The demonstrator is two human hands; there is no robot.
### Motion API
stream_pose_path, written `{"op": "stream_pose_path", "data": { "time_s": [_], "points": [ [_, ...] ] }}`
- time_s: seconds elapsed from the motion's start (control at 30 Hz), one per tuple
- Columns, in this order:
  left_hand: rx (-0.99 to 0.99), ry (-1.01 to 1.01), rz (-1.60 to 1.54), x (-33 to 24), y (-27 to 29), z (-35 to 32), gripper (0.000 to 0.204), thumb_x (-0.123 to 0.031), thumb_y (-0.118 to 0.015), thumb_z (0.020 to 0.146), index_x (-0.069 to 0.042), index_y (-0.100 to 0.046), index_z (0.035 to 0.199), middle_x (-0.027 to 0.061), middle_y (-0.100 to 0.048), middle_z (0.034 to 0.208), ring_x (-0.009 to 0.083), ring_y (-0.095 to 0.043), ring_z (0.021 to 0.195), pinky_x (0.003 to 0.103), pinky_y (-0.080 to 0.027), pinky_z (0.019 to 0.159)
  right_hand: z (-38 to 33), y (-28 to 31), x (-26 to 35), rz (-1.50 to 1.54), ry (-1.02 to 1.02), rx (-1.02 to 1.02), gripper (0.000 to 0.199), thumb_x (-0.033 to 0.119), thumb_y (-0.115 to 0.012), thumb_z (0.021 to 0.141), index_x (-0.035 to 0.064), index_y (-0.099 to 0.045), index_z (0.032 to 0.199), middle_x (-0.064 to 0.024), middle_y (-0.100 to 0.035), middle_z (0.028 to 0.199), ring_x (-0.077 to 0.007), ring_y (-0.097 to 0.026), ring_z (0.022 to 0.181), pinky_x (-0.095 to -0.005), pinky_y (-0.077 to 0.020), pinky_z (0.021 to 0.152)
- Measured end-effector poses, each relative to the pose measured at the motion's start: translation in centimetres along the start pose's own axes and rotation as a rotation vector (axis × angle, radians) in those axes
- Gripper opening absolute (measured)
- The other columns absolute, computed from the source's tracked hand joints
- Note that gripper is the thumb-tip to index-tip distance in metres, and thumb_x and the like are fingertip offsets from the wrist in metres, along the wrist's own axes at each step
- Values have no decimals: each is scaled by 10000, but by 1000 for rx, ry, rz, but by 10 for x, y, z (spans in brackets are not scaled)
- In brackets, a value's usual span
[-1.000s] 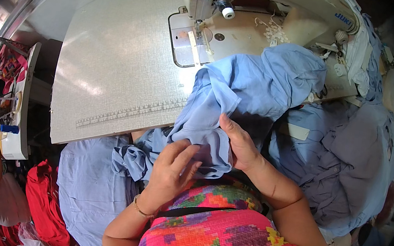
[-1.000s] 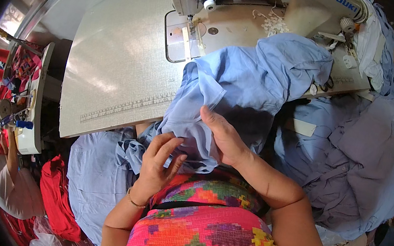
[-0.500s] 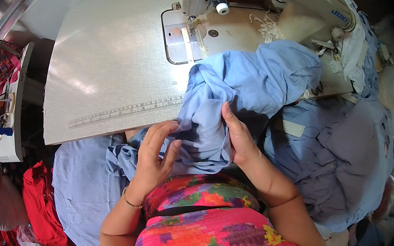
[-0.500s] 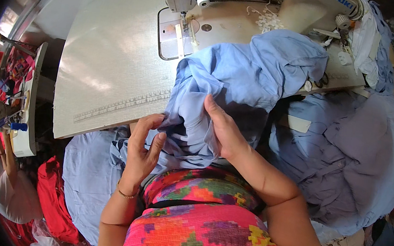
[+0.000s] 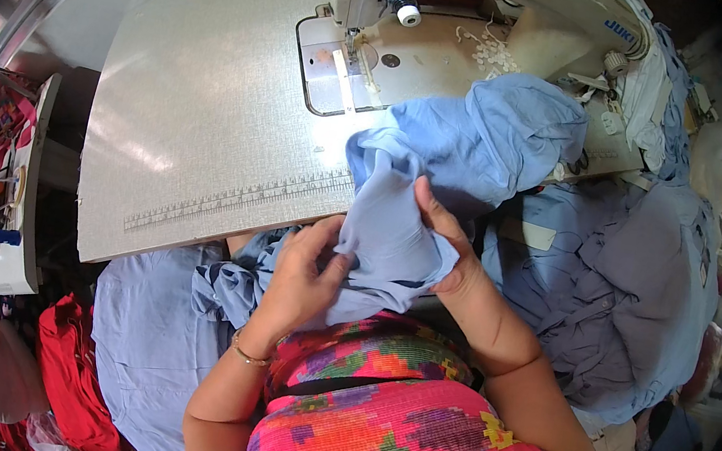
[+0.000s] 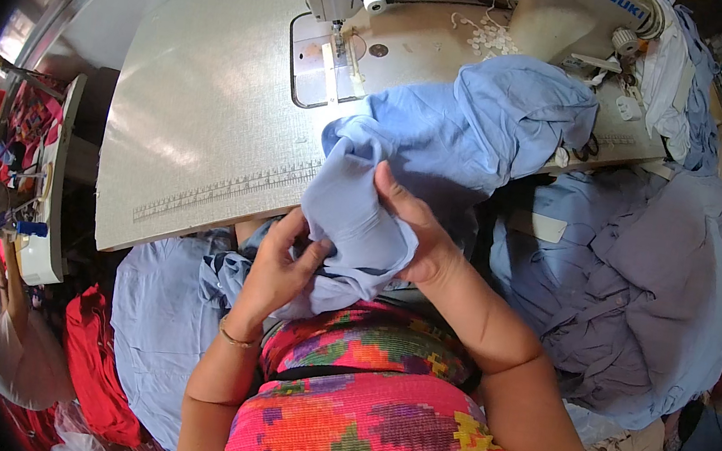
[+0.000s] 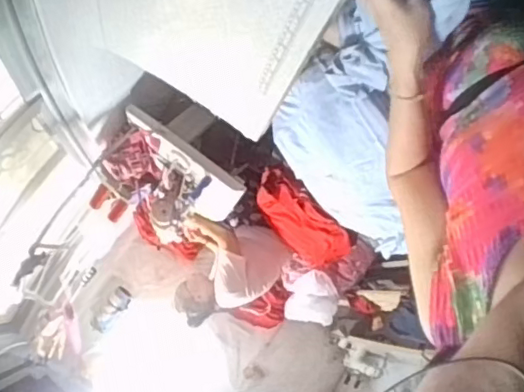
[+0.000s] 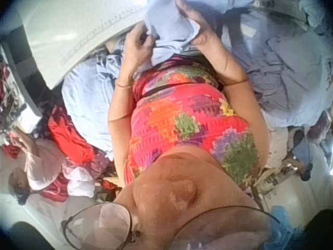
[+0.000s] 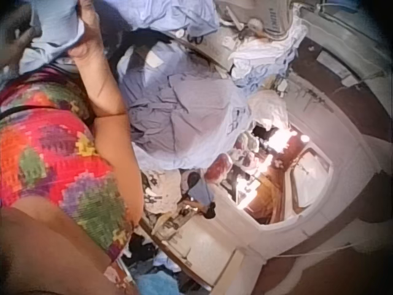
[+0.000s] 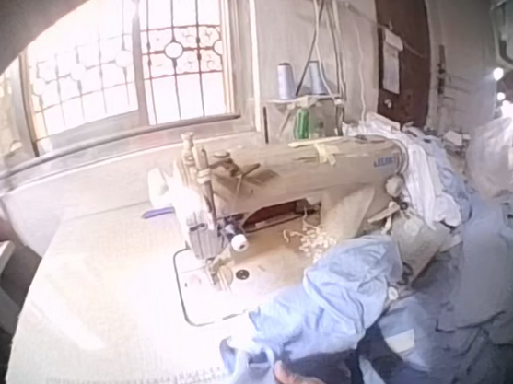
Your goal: The person uses a sewing machine to stitch a blue garment, then uses snips to trim excess threads around a buttonhole on the cuff.
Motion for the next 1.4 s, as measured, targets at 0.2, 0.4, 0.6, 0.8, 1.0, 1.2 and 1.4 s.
{"op": "stream_pose_path", "data": {
  "time_s": [0.2,0.4,0.6,0.8,1.0,1.2,1.4],
  "points": [
    [-143,53,-567,13,21,-19,155,-51,-554,900,-2,-567,1046,-27,-545,859,41,-463,767,187,-389,645,-8,-5,29,-348,252,-149,545,482,-460,942,50,-482,1273,-87,-591,1180,-184,-580,1082,-350,-468,937],
    [-180,68,-673,17,27,-34,173,-184,-588,936,-18,-576,981,-51,-525,772,18,-433,681,163,-344,596,-8,1,24,-402,311,-200,557,489,-430,960,37,-466,1284,-60,-549,1195,-140,-533,1091,-296,-441,934],
    [-232,32,-690,14,31,-40,169,-185,-588,936,-19,-573,957,-52,-523,762,17,-432,671,161,-337,585,-6,14,25,-445,351,-246,542,465,-456,955,31,-483,1280,-78,-567,1211,-170,-548,1107,-325,-435,962],
    [-276,52,-694,21,31,-42,140,-161,-586,935,-22,-571,948,-45,-525,754,15,-436,660,161,-341,581,-7,3,23,-476,348,-248,530,440,-467,957,25,-481,1286,-91,-568,1236,-191,-553,1129,-343,-433,978],
    [-413,-104,-185,13,34,-40,234,-132,-667,857,3,-562,1016,57,-560,841,137,-512,767,261,-432,712,-6,-2,18,-450,353,-268,438,372,-485,967,30,-512,1239,-63,-561,1187,-150,-540,1091,-314,-439,947],
    [-216,-221,-134,-27,-3,-48,694,-210,-804,714,3,-448,1270,177,-513,1183,310,-513,1073,380,-421,925,1,-52,-24,-933,249,-198,310,266,-468,993,3,-567,1125,14,-575,982,-57,-502,892,-222,-430,828],
    [-308,63,-1181,22,19,-37,369,-187,-545,947,-13,-492,1268,89,-576,1204,191,-561,1087,329,-461,924,11,-45,-8,-1048,357,-57,442,95,-475,964,0,-353,1379,-84,-571,1144,-114,-582,981,-249,-474,852]
  ]
}}
Point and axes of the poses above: each hand's wrist, its own z-axis towards the middle knuckle, its own y-axis out of the back of the hand, x = y × z, the point moved 5 cm from there along z, towards the middle knuckle
